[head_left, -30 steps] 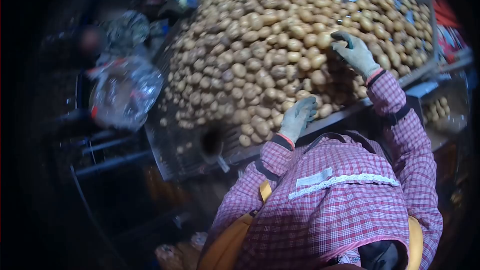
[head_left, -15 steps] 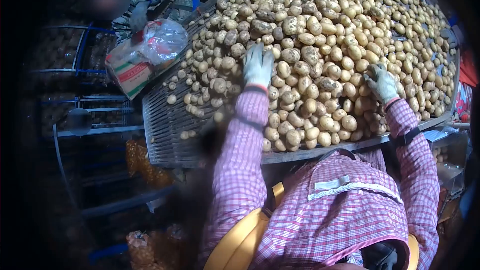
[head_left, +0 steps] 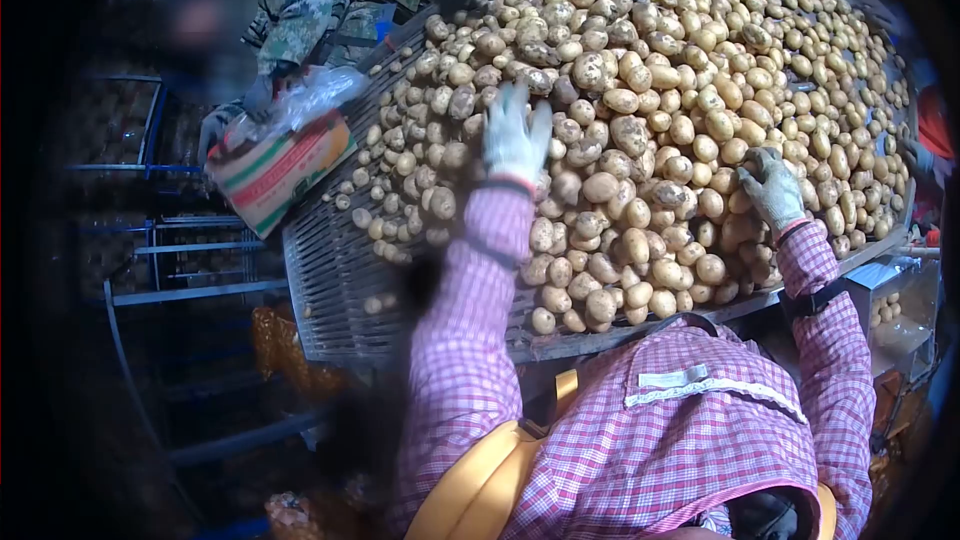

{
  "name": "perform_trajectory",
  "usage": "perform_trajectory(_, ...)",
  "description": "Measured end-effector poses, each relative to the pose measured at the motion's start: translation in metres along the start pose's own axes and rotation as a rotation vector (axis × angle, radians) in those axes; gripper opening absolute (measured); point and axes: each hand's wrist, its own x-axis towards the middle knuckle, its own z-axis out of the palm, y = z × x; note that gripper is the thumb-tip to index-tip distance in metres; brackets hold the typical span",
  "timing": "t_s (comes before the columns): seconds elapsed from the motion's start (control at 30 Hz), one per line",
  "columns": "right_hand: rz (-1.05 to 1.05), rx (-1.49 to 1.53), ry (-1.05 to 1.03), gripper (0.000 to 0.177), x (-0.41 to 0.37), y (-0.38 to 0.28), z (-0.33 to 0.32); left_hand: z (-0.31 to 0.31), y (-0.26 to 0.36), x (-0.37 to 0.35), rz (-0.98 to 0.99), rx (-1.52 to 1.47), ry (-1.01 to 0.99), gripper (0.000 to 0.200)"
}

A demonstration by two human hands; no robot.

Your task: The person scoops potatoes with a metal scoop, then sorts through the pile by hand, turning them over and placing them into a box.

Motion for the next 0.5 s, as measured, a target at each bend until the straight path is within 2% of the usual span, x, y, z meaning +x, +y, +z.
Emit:
perform_trajectory(0.03,0.008,-0.013,-0.003,0.04,0.0,0.0,0.0,0.004,0.004,0.028,-0.053,0.001,0.01,0.056)
perform_trajectory(0.1,0.008,-0.034,0.0,0.039,0.001,0.0,-0.001,0.042,-0.01,0.061,-0.11,0.075,-0.107,0.059)
perform_trajectory(0.17,-0.012,-0.013,0.018,0.038,0.002,0.002,0.002,0.061,-0.006,0.068,-0.168,0.192,-0.081,0.058)
perform_trajectory(0.2,0.004,0.03,0.017,0.039,0.001,-0.005,-0.003,0.055,0.001,0.067,-0.212,0.133,-0.093,0.056)
perform_trajectory(0.23,-0.005,0.031,0.01,0.039,0.0,-0.005,-0.002,0.048,0.003,0.064,-0.104,0.148,-0.035,0.057)
perform_trajectory(0.3,0.001,0.145,-0.003,0.042,0.003,0.004,-0.004,0.024,0.028,0.055,-0.324,-0.273,-0.139,0.046)
perform_trajectory(0.33,-0.008,0.286,0.005,0.047,0.006,0.008,-0.002,0.042,0.034,0.042,-0.586,-1.037,0.021,0.028)
perform_trajectory(0.37,-0.02,0.291,0.003,0.047,0.005,0.011,0.002,0.053,0.031,0.03,-0.549,-1.282,0.039,0.016)
perform_trajectory(0.4,0.091,0.492,0.058,0.048,0.002,-0.001,-0.002,0.065,0.028,0.014,-0.467,-1.577,0.05,0.01)
perform_trajectory(0.43,0.202,0.697,0.103,0.049,-0.001,-0.019,-0.007,0.04,0.058,0.005,-0.747,-2.089,0.003,0.009)
perform_trajectory(0.47,0.308,0.713,-0.05,0.048,-0.014,-0.064,-0.035,0.055,0.074,-0.011,-0.747,-1.916,0.116,0.01)
perform_trajectory(0.5,0.244,0.855,-0.132,0.045,-0.02,-0.083,-0.036,0.058,0.086,-0.033,-0.62,-1.647,0.001,0.024)
